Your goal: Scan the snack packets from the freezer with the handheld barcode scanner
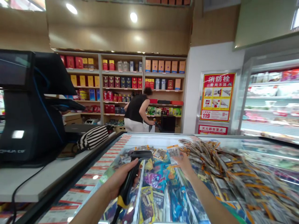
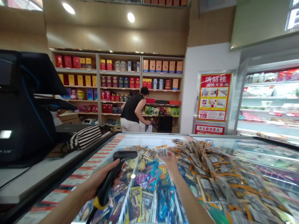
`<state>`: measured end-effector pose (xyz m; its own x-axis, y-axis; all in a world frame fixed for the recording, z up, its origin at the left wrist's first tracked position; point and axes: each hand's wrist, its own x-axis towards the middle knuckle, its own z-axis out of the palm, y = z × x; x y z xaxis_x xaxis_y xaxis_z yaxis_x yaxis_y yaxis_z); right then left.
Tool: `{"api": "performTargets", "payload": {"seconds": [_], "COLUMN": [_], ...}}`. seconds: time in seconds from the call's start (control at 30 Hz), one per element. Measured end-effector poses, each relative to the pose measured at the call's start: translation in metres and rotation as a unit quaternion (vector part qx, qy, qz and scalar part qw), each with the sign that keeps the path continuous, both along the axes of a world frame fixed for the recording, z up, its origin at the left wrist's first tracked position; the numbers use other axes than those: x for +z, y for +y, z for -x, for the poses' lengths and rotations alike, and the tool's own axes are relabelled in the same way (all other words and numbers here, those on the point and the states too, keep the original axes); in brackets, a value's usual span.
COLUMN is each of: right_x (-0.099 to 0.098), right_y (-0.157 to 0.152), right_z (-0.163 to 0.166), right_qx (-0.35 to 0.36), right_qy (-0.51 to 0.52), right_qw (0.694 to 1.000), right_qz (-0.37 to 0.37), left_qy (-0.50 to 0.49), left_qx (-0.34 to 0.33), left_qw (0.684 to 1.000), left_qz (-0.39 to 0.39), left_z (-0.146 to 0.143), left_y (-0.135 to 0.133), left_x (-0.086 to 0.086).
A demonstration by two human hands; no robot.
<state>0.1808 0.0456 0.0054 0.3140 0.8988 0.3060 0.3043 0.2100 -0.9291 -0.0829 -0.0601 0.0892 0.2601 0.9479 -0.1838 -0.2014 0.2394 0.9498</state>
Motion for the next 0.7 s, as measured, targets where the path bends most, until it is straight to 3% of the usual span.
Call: {"api": "performTargets", "payload": {"seconds": [0.07, 0.13, 0.3, 0.57, 0.7], "right_x": [0.000, 0.000, -0.009, -0.026, -0.028], "right_y": [-0.013, -0.020, -0.019, -0.010, -0.010], "right_z": [-0.002, 0.000, 0.008, -0.002, 0.002], "right_qx": [0.074, 0.098, 0.038, 0.013, 0.013], "right_qy": [0.157, 0.222, 0.179, 0.144, 0.134], "right_qw": [0.984, 0.969, 0.976, 0.984, 0.987], "right_qz": [-0.030, -0.050, -0.120, -0.105, -0.090], "left_qy": [-0.012, -0.027, -0.051, -0.043, 0.002], "left_qx": [-0.013, -0.036, -0.097, -0.117, -0.116], "left_qw": [1.000, 0.999, 0.994, 0.991, 0.993], "left_qz": [0.007, 0.013, 0.017, 0.047, -0.028], "left_z": [-0.004, -0.009, -0.015, -0.016, -0.021], "left_y": [0.003, 0.003, -0.004, -0.018, 0.004], "left_x": [0.000, -0.001, -0.004, -0.016, -0.012]}}
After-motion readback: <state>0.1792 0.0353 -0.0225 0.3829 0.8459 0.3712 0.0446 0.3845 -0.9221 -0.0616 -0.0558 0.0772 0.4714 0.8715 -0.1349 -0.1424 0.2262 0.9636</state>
